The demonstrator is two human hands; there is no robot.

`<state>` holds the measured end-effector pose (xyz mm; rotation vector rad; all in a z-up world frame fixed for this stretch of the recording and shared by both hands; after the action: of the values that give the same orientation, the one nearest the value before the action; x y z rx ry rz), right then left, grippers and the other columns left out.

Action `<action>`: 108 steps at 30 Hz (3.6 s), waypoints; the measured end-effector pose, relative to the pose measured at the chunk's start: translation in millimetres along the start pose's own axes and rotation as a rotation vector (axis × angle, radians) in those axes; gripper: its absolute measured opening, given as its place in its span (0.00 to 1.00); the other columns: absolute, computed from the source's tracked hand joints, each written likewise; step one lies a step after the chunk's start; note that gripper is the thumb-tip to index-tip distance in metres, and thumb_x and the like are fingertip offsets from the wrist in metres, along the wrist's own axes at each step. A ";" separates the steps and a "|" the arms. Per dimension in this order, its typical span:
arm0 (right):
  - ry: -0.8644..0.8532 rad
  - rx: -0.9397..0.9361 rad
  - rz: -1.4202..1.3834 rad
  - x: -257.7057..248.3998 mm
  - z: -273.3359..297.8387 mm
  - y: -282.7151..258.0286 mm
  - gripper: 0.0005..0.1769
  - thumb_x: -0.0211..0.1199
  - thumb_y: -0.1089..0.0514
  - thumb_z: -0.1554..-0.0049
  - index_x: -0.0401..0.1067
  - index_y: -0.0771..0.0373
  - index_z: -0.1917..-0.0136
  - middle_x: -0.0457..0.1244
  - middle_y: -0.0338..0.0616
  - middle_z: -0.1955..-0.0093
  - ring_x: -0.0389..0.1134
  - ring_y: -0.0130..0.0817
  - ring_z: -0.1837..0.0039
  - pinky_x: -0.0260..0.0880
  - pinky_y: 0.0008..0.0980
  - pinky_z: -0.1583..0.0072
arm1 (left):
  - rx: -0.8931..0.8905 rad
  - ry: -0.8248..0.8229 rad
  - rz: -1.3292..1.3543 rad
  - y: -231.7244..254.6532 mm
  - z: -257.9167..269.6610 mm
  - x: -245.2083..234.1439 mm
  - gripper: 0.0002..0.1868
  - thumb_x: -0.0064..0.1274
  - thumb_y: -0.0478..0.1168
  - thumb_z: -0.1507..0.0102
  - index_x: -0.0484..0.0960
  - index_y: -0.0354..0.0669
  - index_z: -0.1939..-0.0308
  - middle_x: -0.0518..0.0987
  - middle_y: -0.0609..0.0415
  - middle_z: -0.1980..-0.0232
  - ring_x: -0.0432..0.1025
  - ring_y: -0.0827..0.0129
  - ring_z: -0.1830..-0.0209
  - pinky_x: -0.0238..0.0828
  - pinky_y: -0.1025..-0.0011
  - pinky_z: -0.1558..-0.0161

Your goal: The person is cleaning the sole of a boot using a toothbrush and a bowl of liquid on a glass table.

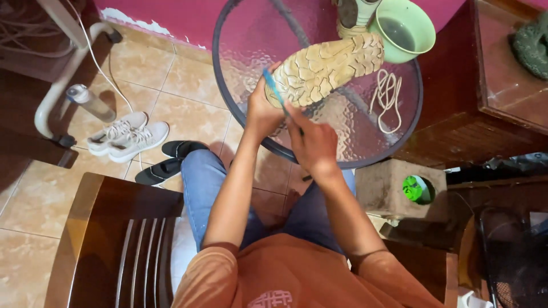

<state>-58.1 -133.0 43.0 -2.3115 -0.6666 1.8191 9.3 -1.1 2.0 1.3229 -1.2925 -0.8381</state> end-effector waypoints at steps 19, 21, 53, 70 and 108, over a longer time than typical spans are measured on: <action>0.050 0.068 -0.171 1.7 14.7 -5.8 0.20 0.58 0.45 0.38 0.72 0.32 0.32 0.70 0.52 0.65 0.73 0.56 0.52 0.74 0.56 0.45 | 0.037 -0.002 0.074 7.7 5.7 6.3 0.50 0.80 0.35 0.56 0.75 0.57 0.31 0.82 0.47 0.38 0.74 0.57 0.35 0.73 0.62 0.32; 0.081 0.038 -0.184 7.1 9.1 -3.6 0.20 0.58 0.47 0.37 0.73 0.35 0.32 0.69 0.52 0.69 0.73 0.57 0.56 0.75 0.55 0.48 | 0.032 0.008 0.081 5.0 3.4 4.6 0.48 0.78 0.36 0.54 0.75 0.58 0.31 0.82 0.46 0.39 0.74 0.56 0.35 0.72 0.61 0.32; -0.080 -0.040 -0.299 -19.6 12.8 2.3 0.22 0.56 0.51 0.34 0.71 0.46 0.27 0.54 0.30 0.74 0.49 0.16 0.67 0.53 0.27 0.62 | 0.112 -0.087 -0.013 7.3 5.3 -6.1 0.45 0.74 0.41 0.48 0.67 0.51 0.29 0.81 0.54 0.36 0.75 0.70 0.35 0.75 0.72 0.36; -0.027 -0.015 -0.102 -25.2 25.6 13.1 0.24 0.52 0.47 0.33 0.68 0.40 0.25 0.55 0.40 0.81 0.49 0.25 0.78 0.52 0.34 0.66 | 0.153 -0.111 0.013 -9.2 1.8 -5.5 0.52 0.79 0.42 0.53 0.67 0.46 0.28 0.78 0.51 0.33 0.70 0.71 0.32 0.71 0.72 0.33; -0.145 -0.547 0.309 -92.6 -58.5 29.0 0.13 0.64 0.51 0.34 0.81 0.40 0.37 0.75 0.32 0.53 0.73 0.31 0.62 0.60 0.34 0.72 | 0.178 -0.199 -0.025 7.3 10.3 -7.4 0.52 0.80 0.35 0.52 0.67 0.51 0.28 0.77 0.54 0.31 0.72 0.72 0.34 0.74 0.73 0.35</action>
<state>-11.5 -187.3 130.8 -2.7682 -0.9787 2.1741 -3.5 5.0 5.6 1.4248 -1.5379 -0.9064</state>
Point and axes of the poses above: each hand's wrist, its own z-axis away from the middle knuckle, its own x-axis out of the palm, y = z × x, the point moved 2 cm from there along -z, towards the middle knuckle
